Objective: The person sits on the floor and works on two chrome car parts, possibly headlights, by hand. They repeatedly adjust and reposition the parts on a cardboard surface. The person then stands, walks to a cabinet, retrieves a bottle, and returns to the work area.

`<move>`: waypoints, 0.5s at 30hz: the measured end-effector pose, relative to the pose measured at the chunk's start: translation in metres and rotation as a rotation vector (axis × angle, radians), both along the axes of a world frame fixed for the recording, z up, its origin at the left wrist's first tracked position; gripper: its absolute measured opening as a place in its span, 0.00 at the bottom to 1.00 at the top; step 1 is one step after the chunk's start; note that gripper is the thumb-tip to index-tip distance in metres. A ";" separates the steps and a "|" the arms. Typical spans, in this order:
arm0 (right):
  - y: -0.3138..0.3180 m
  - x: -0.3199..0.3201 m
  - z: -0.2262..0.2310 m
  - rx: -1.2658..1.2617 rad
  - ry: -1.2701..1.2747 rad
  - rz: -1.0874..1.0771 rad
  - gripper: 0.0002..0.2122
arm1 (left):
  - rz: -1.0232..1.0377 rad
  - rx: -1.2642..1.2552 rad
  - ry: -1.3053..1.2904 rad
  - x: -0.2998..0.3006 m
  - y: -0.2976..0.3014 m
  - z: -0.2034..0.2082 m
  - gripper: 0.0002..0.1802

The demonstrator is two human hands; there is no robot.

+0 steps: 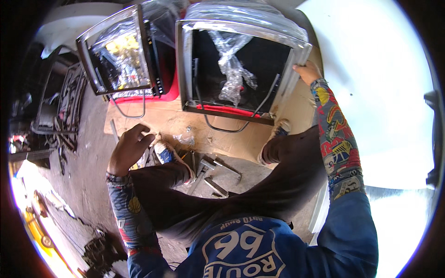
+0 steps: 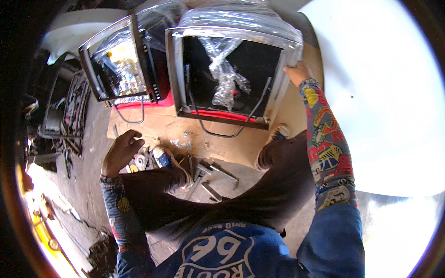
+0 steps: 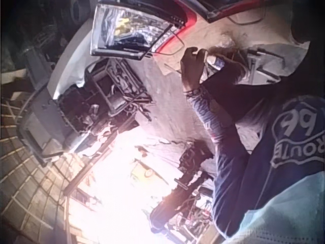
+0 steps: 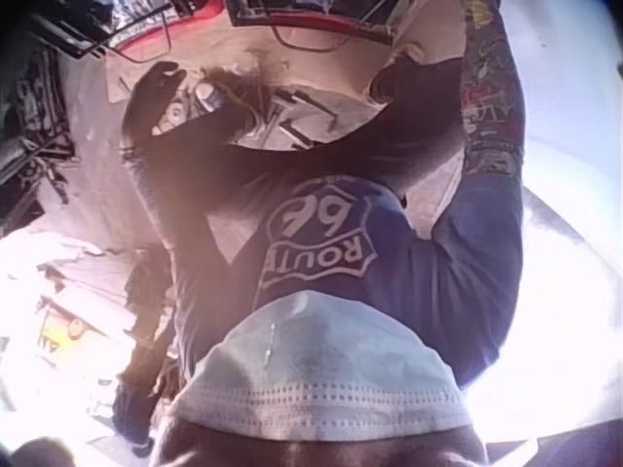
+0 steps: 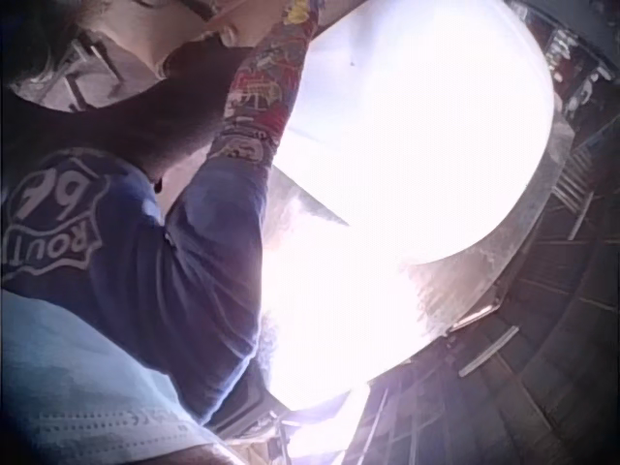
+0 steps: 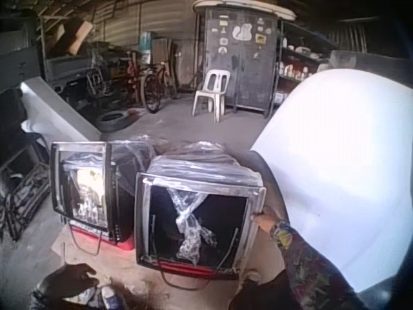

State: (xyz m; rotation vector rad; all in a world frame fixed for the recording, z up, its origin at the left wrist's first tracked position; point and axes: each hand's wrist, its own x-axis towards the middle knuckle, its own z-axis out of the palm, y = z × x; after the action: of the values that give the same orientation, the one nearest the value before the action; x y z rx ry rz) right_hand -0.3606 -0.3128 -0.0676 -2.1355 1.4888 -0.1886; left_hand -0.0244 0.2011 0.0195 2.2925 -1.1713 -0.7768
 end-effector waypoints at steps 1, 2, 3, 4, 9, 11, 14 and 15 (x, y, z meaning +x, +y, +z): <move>-0.003 0.002 -0.009 0.010 -0.046 -0.018 0.31 | 0.011 -0.031 0.009 0.000 0.001 -0.001 0.18; -0.007 0.001 -0.014 0.037 -0.029 -0.096 0.30 | 0.045 -0.007 0.009 0.000 0.001 -0.002 0.18; -0.009 0.002 -0.017 0.033 -0.105 -0.058 0.29 | 0.030 -0.009 -0.035 0.001 0.002 -0.002 0.18; -0.010 -0.001 -0.017 0.050 -0.121 -0.081 0.27 | 0.038 -0.005 -0.041 0.002 0.002 -0.003 0.19; -0.004 -0.003 -0.004 -0.050 -0.037 -0.027 0.19 | 0.039 -0.011 -0.065 0.005 0.007 0.000 0.19; -0.001 0.000 -0.002 -0.030 -0.023 -0.054 0.19 | 0.015 -0.043 -0.089 0.006 0.009 0.001 0.20; 0.000 0.004 -0.003 -0.008 -0.087 -0.120 0.20 | 0.062 0.085 -0.035 0.008 0.010 0.004 0.19; -0.001 0.005 -0.004 -0.052 -0.035 -0.079 0.21 | 0.066 0.066 -0.040 0.008 0.010 0.004 0.20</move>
State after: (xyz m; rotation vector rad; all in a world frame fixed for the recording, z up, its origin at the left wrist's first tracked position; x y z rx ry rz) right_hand -0.3555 -0.3133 -0.0717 -2.1046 1.5649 -0.2940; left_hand -0.0165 0.2108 0.0237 2.3979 -1.0967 -0.7590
